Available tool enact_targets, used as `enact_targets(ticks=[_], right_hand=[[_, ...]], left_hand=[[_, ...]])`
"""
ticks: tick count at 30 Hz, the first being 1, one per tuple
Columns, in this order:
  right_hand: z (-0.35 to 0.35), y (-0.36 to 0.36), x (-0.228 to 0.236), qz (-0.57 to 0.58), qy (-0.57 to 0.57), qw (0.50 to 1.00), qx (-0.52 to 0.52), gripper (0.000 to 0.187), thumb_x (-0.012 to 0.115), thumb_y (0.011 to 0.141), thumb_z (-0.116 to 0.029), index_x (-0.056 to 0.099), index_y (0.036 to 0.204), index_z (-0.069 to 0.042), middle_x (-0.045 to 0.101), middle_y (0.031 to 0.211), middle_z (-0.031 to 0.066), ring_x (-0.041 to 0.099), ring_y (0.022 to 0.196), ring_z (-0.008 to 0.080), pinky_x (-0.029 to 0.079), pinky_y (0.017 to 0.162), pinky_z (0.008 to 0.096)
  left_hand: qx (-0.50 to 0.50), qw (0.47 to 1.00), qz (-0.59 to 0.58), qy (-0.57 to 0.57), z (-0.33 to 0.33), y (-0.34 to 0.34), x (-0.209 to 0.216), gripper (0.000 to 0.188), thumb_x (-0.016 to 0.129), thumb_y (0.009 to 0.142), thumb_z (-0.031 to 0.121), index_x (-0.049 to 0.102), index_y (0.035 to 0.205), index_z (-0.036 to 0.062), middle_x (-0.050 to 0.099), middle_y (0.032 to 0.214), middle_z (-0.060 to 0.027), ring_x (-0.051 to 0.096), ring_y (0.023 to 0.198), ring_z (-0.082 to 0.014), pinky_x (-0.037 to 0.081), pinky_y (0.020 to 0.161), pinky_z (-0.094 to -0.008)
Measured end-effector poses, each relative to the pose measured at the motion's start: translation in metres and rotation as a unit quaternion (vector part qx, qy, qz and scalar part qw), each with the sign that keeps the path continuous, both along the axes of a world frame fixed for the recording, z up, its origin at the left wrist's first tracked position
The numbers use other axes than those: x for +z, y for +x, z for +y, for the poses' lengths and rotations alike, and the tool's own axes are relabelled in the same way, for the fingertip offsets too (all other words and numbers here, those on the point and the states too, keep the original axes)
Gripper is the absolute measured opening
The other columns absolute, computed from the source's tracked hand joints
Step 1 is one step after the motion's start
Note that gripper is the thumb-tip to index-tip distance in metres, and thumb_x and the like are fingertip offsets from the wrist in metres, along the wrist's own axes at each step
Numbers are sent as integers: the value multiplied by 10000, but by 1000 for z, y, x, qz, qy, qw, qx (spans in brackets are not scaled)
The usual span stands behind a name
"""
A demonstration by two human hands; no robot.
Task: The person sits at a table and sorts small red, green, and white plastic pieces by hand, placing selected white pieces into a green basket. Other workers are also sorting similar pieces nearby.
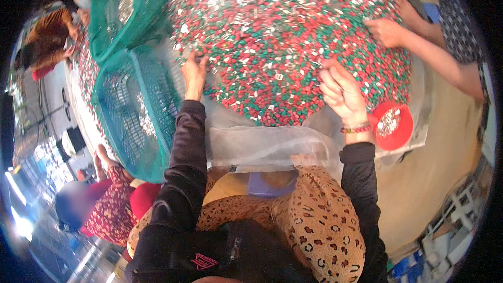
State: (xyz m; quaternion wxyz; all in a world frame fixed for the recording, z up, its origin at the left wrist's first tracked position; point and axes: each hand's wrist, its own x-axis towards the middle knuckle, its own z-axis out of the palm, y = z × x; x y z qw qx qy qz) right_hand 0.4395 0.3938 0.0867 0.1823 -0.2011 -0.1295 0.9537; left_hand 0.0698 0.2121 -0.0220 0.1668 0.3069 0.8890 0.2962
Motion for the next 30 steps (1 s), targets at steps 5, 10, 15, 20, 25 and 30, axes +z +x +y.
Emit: enact_targets(ticks=[5,10,15,20,25,30], right_hand=[[2,1,-4,7,-9,999,-35,240,419,1012,-180,522,1154,-16,337,635,-31,292,455,30,241,368,167],[0,3,-5,-1,-11,999,-49,249,418,1012,-176,517,1156,1,335,631,-25,296,454,35,242,364,167],[-1,4,-6,18,-30,997,-63,244,407,1014,-167,510,1170,-11,332,625,-21,297,456,40,239,360,172],[-16,-8,-7,38,-109,992,-42,366,413,1015,-279,507,1213,14,387,669,0,334,502,73,293,393,206],[-46,-42,-13,-91,-110,989,33,535,442,985,-404,495,1247,59,631,1065,147,632,885,201,547,736,343],[-40,-36,-29,-86,-166,981,-48,310,488,987,-287,536,1083,4,559,895,87,525,707,133,448,519,238]], left_hand=[[-58,989,133,5,3,24,5,275,676,799,81,623,1061,16,685,849,-117,674,781,-239,516,719,-350],[11,1000,-3,-24,12,25,8,254,647,809,81,624,1057,32,670,827,-94,656,767,-207,510,710,-334],[26,1000,17,0,7,16,19,245,622,834,69,642,1074,26,662,811,-67,636,734,-128,499,652,-267],[142,868,-446,169,13,51,67,255,675,838,112,643,1086,60,650,864,-5,574,664,-72,483,593,-208],[-122,904,-400,84,46,148,110,280,676,835,147,659,1087,28,687,934,-61,627,834,-113,505,736,-267],[-99,933,-274,211,58,136,103,464,707,829,197,571,1245,42,633,1009,-59,575,848,-108,481,754,-286]])
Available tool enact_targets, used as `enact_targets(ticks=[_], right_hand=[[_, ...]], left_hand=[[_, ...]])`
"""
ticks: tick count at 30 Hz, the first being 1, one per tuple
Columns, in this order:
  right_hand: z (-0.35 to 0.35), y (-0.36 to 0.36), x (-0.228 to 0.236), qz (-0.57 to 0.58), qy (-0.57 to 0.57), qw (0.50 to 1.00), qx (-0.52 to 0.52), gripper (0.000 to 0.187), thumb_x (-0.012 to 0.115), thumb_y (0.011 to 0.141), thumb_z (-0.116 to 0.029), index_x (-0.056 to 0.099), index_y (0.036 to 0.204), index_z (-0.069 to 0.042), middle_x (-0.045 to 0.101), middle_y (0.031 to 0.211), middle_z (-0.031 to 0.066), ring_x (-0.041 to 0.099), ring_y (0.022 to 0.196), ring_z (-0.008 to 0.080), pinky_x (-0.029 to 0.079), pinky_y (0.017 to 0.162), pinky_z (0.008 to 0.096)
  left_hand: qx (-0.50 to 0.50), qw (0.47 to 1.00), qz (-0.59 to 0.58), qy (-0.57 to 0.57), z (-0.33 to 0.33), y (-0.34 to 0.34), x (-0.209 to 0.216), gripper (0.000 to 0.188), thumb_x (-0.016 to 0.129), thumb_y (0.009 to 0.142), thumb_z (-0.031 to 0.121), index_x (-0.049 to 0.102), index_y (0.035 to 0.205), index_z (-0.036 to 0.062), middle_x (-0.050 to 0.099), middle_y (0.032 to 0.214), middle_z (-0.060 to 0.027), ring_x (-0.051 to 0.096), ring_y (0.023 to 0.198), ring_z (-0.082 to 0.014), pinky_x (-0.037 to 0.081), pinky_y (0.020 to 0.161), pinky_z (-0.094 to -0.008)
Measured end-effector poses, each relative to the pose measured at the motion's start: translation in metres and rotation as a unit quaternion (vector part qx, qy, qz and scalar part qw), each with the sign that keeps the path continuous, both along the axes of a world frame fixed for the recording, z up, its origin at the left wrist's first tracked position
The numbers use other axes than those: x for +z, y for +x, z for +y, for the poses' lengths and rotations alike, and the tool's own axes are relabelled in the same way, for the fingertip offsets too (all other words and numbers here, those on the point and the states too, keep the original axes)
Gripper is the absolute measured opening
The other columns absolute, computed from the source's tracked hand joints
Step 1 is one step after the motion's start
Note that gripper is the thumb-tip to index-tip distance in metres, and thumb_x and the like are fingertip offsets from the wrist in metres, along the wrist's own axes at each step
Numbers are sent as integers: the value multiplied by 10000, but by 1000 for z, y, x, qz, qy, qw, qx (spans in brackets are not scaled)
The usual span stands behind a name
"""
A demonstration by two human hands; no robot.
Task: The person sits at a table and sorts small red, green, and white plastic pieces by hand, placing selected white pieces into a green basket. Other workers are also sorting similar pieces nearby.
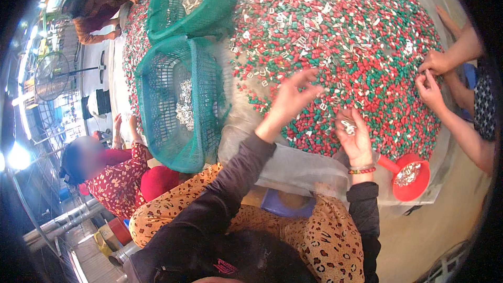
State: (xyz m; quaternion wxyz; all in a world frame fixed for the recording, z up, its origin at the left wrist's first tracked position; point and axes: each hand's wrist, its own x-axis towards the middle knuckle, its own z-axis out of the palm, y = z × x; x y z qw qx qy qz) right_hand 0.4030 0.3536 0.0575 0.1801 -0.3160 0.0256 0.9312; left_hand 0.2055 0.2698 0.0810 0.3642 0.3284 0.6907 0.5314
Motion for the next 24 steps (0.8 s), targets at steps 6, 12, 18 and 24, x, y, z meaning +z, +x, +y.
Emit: enact_targets(ticks=[6,12,18,24], right_hand=[[25,26,0,50,52,997,13,164,442,1008,-197,485,1024,-40,386,763,17,358,575,71,289,399,179],[23,15,14,-45,106,992,41,176,466,991,-139,491,1144,-57,426,804,24,369,573,69,281,416,172],[20,7,23,-13,108,993,47,163,463,991,-138,496,1124,-51,444,819,36,381,581,73,293,421,177],[15,-1,31,28,127,988,79,163,454,992,-137,495,1117,-41,450,822,42,389,590,76,303,421,176]], left_hand=[[263,941,140,-159,-40,-177,-78,428,687,804,145,576,1192,2,665,995,-116,634,872,-201,508,762,-329],[252,853,343,-303,-48,-232,-117,282,707,767,211,635,956,13,665,968,-208,631,909,-356,477,801,-428],[143,938,264,-172,-26,-181,-87,180,675,823,174,628,912,24,672,843,-130,650,809,-255,493,712,-385],[164,956,-241,-31,-47,-154,-65,205,588,905,79,546,1097,18,620,899,-84,615,829,-161,528,704,-285]])
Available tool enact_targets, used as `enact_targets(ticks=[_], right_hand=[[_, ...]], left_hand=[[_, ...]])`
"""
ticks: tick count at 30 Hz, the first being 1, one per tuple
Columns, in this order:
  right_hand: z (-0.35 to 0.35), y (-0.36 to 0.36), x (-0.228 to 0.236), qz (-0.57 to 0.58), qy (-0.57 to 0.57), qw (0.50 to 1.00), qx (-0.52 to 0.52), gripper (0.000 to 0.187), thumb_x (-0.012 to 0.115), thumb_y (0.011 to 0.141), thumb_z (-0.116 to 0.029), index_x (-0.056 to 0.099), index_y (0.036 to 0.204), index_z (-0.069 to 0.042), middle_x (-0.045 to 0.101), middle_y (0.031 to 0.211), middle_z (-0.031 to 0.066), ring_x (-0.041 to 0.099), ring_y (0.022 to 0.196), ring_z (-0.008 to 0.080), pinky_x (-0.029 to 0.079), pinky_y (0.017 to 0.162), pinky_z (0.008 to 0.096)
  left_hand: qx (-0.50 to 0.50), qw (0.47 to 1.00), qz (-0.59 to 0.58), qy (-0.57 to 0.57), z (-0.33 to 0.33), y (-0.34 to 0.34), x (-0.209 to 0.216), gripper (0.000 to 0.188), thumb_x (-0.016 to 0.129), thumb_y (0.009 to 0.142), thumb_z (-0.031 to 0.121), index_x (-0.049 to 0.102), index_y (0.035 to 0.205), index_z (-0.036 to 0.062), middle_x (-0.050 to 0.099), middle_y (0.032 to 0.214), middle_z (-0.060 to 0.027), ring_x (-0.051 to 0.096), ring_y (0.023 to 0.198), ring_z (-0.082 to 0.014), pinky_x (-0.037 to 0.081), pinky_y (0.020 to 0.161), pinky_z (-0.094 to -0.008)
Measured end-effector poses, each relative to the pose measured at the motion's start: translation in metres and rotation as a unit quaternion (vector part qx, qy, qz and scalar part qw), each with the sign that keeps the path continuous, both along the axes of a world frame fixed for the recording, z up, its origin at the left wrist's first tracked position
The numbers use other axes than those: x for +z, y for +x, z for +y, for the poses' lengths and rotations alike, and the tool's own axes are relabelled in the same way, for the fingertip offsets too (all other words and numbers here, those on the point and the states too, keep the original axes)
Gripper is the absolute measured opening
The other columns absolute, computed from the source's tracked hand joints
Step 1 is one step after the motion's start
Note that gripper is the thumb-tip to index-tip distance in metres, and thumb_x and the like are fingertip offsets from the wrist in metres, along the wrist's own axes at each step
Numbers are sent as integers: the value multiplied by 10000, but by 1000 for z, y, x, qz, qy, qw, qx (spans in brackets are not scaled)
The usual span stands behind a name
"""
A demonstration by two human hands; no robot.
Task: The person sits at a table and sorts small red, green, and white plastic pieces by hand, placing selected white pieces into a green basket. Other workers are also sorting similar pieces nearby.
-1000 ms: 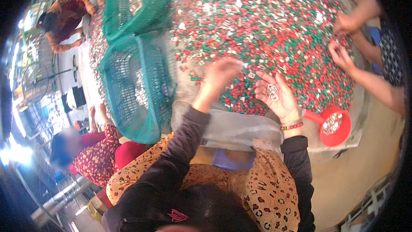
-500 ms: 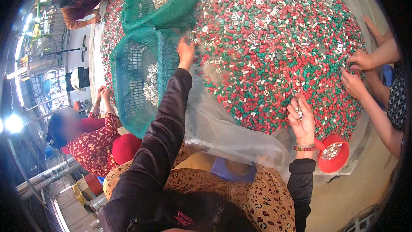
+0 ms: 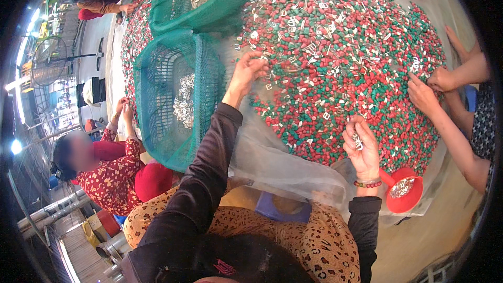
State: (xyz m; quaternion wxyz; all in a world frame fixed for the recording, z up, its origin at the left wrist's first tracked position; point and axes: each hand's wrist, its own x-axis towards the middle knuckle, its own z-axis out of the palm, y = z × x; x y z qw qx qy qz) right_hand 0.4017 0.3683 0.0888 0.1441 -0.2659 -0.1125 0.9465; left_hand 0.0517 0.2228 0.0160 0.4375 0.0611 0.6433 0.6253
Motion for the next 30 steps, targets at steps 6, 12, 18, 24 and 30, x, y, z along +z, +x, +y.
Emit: enact_targets(ticks=[6,12,18,24,30], right_hand=[[-1,5,3,24,-23,999,-14,158,445,996,-141,496,1108,-42,456,824,50,398,591,85,318,417,189],[5,11,7,14,-16,999,-25,158,439,996,-131,497,1114,-43,438,808,50,398,587,97,322,424,201],[9,13,4,13,-26,999,-46,163,434,997,-124,491,1122,-37,416,803,46,391,583,98,311,429,207],[10,18,2,8,-30,998,-51,160,433,997,-123,488,1121,-37,420,804,47,384,581,97,306,435,204],[12,15,7,5,-28,998,-50,151,428,998,-125,490,1105,-40,428,802,46,381,580,96,314,449,211]], left_hand=[[261,913,-250,187,-20,-50,-19,296,540,955,305,531,1098,46,578,893,-70,589,780,-201,521,702,-318],[94,844,431,-304,-11,-87,-61,414,728,808,360,596,1036,40,631,850,-124,607,763,-254,493,691,-373],[57,875,404,-262,-7,-86,-65,305,677,832,253,607,1043,45,631,914,-134,602,790,-244,491,706,-373],[302,940,-32,155,-4,-94,-52,145,578,877,149,554,887,6,558,840,-98,554,763,-199,486,644,-306],[192,974,117,-44,0,-108,-65,242,633,864,222,617,968,4,603,785,-75,560,658,-206,480,637,-307]])
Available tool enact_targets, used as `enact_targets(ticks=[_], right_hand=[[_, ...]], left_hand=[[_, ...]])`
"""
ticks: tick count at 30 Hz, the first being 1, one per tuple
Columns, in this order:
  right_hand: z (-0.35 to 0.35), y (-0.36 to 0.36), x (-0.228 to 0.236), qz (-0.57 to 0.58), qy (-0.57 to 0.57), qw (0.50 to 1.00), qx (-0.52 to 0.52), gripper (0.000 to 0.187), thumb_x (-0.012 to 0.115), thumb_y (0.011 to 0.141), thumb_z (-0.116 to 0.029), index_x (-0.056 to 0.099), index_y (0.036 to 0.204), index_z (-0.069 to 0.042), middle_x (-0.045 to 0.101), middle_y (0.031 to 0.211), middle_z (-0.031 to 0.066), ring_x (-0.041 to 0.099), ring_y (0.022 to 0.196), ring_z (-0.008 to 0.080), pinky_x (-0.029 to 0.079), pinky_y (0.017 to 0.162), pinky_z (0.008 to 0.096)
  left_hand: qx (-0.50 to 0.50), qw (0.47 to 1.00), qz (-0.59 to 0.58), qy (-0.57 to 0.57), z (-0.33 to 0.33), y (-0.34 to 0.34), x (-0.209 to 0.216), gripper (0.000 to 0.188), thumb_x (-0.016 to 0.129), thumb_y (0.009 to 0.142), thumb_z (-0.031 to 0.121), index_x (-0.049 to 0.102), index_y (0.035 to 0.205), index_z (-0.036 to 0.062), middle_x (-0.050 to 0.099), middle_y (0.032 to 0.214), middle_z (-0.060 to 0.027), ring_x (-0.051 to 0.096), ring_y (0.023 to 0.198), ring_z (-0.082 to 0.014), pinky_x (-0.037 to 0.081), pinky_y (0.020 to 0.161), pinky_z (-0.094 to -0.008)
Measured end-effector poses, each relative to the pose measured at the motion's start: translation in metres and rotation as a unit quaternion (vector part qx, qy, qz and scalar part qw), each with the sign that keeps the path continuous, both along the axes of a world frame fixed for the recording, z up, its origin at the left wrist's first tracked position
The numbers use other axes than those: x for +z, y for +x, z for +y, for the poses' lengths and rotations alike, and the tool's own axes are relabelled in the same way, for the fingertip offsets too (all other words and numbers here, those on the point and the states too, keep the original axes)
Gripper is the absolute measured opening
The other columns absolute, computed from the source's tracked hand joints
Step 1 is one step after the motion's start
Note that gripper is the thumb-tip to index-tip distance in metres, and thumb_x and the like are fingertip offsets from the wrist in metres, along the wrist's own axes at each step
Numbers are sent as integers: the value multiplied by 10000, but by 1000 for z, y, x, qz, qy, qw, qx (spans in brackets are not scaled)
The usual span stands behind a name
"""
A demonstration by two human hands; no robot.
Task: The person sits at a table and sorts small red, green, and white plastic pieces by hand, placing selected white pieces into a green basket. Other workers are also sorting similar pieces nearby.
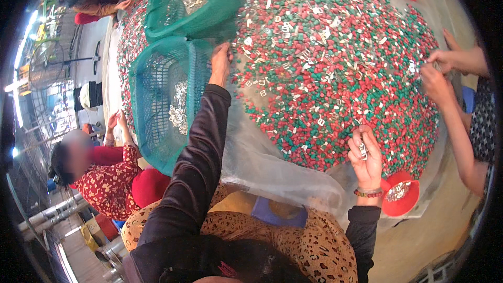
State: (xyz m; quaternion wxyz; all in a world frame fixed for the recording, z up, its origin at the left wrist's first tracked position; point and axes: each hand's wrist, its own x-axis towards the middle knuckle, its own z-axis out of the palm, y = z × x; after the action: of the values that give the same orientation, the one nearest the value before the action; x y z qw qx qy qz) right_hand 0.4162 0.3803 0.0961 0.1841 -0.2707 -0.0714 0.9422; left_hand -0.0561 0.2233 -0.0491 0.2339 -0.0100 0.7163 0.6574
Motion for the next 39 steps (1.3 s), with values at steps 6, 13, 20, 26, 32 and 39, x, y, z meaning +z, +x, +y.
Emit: enact_targets(ticks=[6,13,20,26,32,39], right_hand=[[0,9,-15,15,-94,995,-24,230,461,997,-228,547,1079,-32,524,794,22,461,620,93,384,499,229],[-37,-28,-42,126,-111,985,30,610,344,995,-461,463,1294,57,590,1176,202,558,1133,337,470,953,448],[-63,-24,-42,156,-197,968,9,447,427,994,-330,494,1246,32,591,1192,202,590,1104,309,493,934,454],[-29,27,-16,81,-116,986,-84,194,535,950,-288,592,932,-103,583,764,27,551,630,116,436,441,230],[16,167,64,-142,139,968,-154,269,545,954,-319,535,780,-115,441,614,-48,368,456,32,249,353,171],[17,259,56,-525,295,796,-64,306,532,961,-342,512,731,-141,401,591,-89,305,448,10,205,387,197]], left_hand=[[-140,867,319,-357,3,-8,16,264,633,834,275,719,915,38,705,881,-148,663,816,-264,498,741,-364],[-305,951,-29,-38,26,86,93,108,609,907,117,613,958,22,576,787,9,490,651,-76,396,570,-230],[-718,639,264,-82,64,263,213,184,645,834,62,626,1016,43,605,1070,-88,614,941,-223,499,782,-335],[-650,597,470,-15,66,333,264,249,661,792,28,651,1035,79,491,1318,-101,435,1259,-329,410,990,-422],[-567,658,476,-140,56,285,291,218,637,824,28,678,1028,94,546,1242,-113,523,1158,-308,440,957,-396],[-554,632,521,-152,63,253,292,206,615,848,50,673,1043,78,592,1174,-115,575,1084,-300,467,906,-372]])
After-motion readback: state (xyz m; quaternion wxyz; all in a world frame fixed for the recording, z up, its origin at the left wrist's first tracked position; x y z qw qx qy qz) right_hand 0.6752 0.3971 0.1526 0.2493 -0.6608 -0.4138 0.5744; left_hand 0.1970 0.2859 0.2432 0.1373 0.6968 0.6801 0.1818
